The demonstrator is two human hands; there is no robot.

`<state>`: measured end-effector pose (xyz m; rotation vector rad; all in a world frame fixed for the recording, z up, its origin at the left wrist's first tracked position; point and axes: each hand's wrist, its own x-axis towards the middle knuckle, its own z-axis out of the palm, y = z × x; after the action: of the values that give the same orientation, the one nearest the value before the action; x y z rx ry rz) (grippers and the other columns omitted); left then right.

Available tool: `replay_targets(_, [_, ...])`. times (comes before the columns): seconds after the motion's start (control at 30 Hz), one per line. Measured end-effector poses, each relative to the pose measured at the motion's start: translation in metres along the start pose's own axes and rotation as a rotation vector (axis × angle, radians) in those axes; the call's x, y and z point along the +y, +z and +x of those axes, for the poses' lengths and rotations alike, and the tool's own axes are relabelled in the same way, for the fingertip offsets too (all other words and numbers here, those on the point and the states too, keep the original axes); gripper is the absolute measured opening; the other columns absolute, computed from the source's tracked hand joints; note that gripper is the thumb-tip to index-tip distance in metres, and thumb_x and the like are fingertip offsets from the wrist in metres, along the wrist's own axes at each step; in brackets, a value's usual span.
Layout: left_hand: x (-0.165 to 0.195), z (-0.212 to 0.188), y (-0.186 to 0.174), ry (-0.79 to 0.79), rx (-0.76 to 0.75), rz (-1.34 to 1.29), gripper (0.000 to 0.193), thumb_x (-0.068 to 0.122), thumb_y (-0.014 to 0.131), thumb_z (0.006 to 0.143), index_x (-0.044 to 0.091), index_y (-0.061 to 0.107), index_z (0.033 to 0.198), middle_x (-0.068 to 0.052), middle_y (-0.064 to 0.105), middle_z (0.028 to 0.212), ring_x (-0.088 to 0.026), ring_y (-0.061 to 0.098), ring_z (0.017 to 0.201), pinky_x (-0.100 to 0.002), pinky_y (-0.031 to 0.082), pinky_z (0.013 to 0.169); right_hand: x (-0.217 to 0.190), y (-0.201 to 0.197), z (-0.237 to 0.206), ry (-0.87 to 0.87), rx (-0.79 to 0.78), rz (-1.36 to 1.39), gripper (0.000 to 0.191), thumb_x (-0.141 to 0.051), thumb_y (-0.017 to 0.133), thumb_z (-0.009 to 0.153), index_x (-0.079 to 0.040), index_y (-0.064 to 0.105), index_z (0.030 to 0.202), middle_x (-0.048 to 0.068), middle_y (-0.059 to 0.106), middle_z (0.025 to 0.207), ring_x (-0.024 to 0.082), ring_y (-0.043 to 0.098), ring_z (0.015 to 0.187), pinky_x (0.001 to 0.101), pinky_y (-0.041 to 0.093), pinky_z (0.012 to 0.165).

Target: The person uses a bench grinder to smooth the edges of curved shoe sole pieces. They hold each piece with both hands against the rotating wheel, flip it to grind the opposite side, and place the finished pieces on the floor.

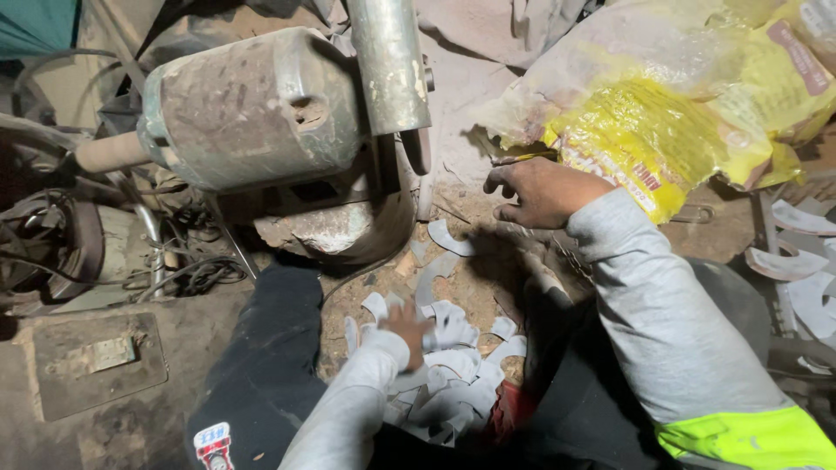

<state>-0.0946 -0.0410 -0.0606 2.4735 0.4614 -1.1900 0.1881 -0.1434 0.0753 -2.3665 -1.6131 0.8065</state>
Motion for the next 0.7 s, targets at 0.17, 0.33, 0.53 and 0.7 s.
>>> replay_targets(0.17, [-0.004, 0.024, 0.022, 0.215, -0.231, -0.064, 0.058, 0.023, 0.065, 0.079, 0.031, 0.065, 0.136, -0.013, 0.054, 0.149, -0.036, 0.053, 0.136, -0.042, 0.042, 0.114, -0.002, -0.01, -0.008, 0.02, 0.069, 0.005, 0.055, -0.033, 0.071, 0.087, -0.007, 0.06, 0.134, 0.023, 0.07, 0.118, 0.04, 0.066, 0.111, 0.047, 0.052, 0.096])
replay_targets(0.33, [-0.011, 0.056, -0.002, -0.102, 0.358, -0.498, 0.044, 0.021, 0.064, 0.083, 0.015, 0.072, 0.127, -0.017, 0.069, 0.132, -0.037, 0.065, 0.123, -0.043, 0.052, 0.105, 0.011, -0.011, -0.013, -0.002, 0.126, 0.004, 0.057, -0.033, 0.069, 0.088, -0.01, 0.057, 0.139, 0.022, 0.067, 0.126, 0.041, 0.063, 0.115, 0.0483, 0.05, 0.097])
replay_targets(0.53, [-0.005, 0.055, -0.027, -0.33, 0.281, -0.578, 0.047, 0.02, 0.069, 0.08, 0.014, 0.068, 0.126, -0.019, 0.066, 0.128, -0.039, 0.062, 0.12, -0.047, 0.051, 0.102, 0.0, -0.012, -0.007, 0.066, 0.076, 0.053, 0.068, -0.035, 0.075, 0.087, -0.025, 0.051, 0.149, 0.013, 0.068, 0.128, 0.035, 0.066, 0.113, 0.0431, 0.054, 0.096])
replay_targets(0.7, [0.006, 0.066, -0.032, -0.281, 0.226, -0.588, 0.043, 0.02, 0.069, 0.081, 0.013, 0.068, 0.124, -0.02, 0.067, 0.126, -0.04, 0.063, 0.118, -0.048, 0.051, 0.099, 0.006, -0.008, 0.006, 0.167, -0.04, 0.052, 0.069, -0.035, 0.075, 0.089, -0.029, 0.047, 0.152, 0.003, 0.072, 0.128, 0.025, 0.073, 0.11, 0.0361, 0.057, 0.099])
